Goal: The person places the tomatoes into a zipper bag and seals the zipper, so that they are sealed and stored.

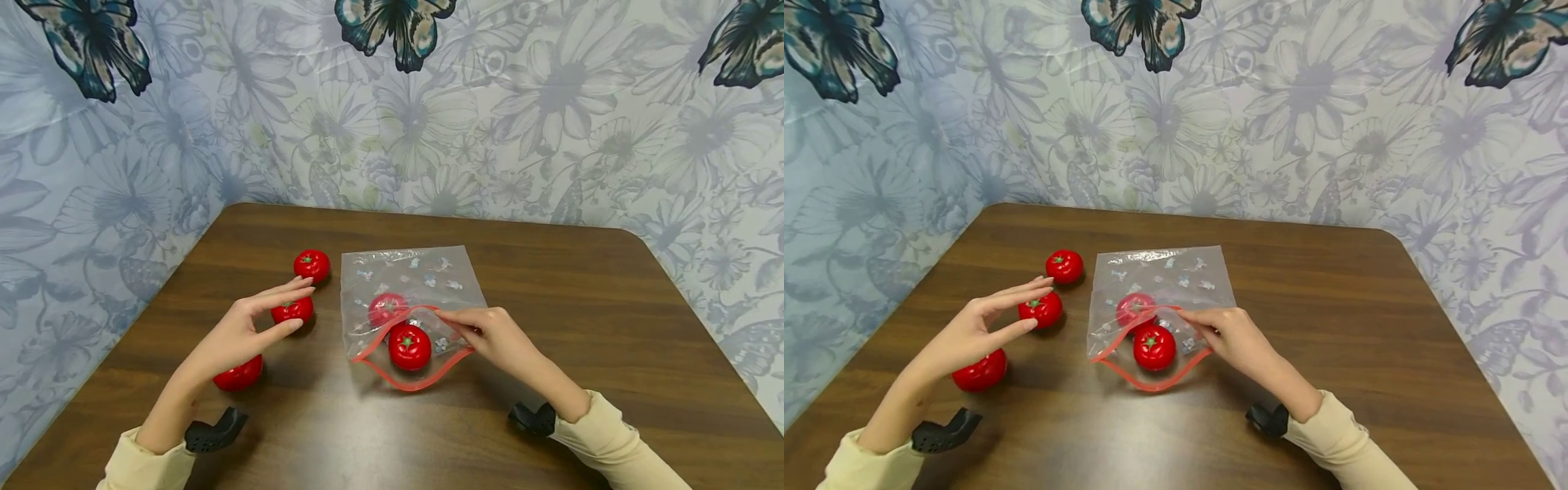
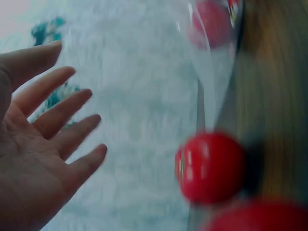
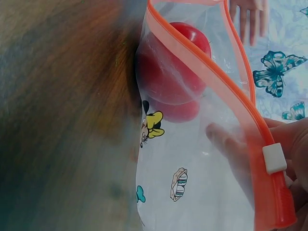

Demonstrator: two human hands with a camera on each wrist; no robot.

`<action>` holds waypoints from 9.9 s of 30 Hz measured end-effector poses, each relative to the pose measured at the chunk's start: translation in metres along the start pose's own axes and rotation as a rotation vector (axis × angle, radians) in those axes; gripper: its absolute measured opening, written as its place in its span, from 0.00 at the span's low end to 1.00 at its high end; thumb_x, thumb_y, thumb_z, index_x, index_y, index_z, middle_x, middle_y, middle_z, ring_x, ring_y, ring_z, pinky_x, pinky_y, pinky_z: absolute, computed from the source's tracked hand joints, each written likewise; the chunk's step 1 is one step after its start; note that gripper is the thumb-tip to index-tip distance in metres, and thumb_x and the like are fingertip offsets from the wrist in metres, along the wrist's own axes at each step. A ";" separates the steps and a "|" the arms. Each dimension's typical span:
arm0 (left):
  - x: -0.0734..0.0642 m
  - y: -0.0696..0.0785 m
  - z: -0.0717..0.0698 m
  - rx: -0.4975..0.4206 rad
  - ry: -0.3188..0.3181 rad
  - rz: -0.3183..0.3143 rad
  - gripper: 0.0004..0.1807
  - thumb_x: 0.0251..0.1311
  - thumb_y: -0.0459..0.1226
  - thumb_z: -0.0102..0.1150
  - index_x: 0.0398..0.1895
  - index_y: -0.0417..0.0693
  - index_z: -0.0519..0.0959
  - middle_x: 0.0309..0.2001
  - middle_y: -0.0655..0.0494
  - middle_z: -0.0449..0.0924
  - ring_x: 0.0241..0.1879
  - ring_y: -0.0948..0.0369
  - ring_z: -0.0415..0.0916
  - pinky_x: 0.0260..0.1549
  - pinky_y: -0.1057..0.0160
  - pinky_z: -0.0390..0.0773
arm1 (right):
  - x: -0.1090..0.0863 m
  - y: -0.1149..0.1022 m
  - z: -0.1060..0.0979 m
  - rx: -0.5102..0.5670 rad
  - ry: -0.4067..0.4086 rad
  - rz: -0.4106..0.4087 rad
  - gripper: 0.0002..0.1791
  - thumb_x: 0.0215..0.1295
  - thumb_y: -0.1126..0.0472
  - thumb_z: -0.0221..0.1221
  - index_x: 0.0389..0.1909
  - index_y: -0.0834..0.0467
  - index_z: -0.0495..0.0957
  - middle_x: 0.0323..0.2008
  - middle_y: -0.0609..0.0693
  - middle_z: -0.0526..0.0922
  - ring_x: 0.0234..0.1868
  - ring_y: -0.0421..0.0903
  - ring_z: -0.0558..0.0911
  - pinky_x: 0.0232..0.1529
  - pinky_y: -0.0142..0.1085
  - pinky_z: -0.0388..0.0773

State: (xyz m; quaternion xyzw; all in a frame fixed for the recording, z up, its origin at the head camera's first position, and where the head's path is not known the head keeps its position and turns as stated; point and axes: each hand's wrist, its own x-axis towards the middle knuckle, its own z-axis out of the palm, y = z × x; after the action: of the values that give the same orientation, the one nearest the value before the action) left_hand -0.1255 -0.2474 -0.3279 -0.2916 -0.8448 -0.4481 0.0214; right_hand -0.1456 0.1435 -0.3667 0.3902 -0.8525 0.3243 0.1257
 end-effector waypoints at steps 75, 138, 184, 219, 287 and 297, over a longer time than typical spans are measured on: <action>-0.087 -0.067 -0.019 -0.010 -0.132 -0.162 0.41 0.48 0.38 0.71 0.67 0.40 0.63 0.60 0.37 0.66 0.55 0.73 0.66 0.45 0.72 0.71 | 0.000 -0.003 -0.001 0.218 -0.063 0.256 0.19 0.56 0.75 0.62 0.49 0.61 0.81 0.16 0.40 0.75 0.13 0.33 0.61 0.11 0.29 0.57; 0.010 0.040 0.062 -0.056 0.050 0.007 0.36 0.42 0.44 0.76 0.59 0.58 0.75 0.51 0.67 0.76 0.46 0.63 0.72 0.41 0.56 0.75 | -0.006 -0.013 0.005 0.283 -0.047 0.264 0.17 0.56 0.75 0.61 0.48 0.64 0.81 0.36 0.52 0.84 0.19 0.38 0.80 0.13 0.29 0.67; 0.011 0.038 0.124 0.070 -0.167 -0.018 0.37 0.43 0.54 0.72 0.59 0.54 0.75 0.56 0.57 0.74 0.48 0.59 0.73 0.39 0.58 0.77 | -0.008 -0.015 0.009 0.316 -0.061 0.239 0.18 0.55 0.76 0.62 0.48 0.64 0.81 0.40 0.54 0.84 0.22 0.39 0.81 0.15 0.31 0.74; 0.003 0.035 0.136 0.256 -0.174 0.007 0.36 0.42 0.43 0.75 0.58 0.44 0.75 0.57 0.51 0.74 0.54 0.54 0.72 0.49 0.50 0.72 | -0.008 -0.021 0.009 0.292 -0.108 0.226 0.20 0.56 0.76 0.62 0.50 0.60 0.81 0.41 0.53 0.84 0.19 0.36 0.77 0.14 0.29 0.70; 0.027 0.029 0.151 0.353 0.032 0.146 0.24 0.48 0.32 0.71 0.51 0.39 0.80 0.50 0.46 0.79 0.47 0.56 0.77 0.41 0.61 0.78 | -0.010 -0.019 0.007 0.258 -0.095 0.187 0.20 0.56 0.76 0.61 0.49 0.58 0.82 0.28 0.46 0.84 0.12 0.31 0.61 0.12 0.27 0.63; 0.030 0.029 0.153 0.378 0.024 0.130 0.23 0.49 0.33 0.70 0.51 0.38 0.79 0.49 0.46 0.79 0.47 0.55 0.77 0.41 0.61 0.78 | -0.011 -0.019 0.009 0.266 -0.097 0.201 0.19 0.57 0.74 0.61 0.50 0.58 0.82 0.21 0.42 0.81 0.11 0.31 0.60 0.11 0.28 0.63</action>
State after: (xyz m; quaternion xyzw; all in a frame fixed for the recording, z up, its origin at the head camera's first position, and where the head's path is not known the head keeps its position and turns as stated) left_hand -0.1005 -0.1029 -0.3888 -0.3310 -0.8929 -0.2828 0.1149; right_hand -0.1239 0.1349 -0.3696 0.3312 -0.8418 0.4262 -0.0014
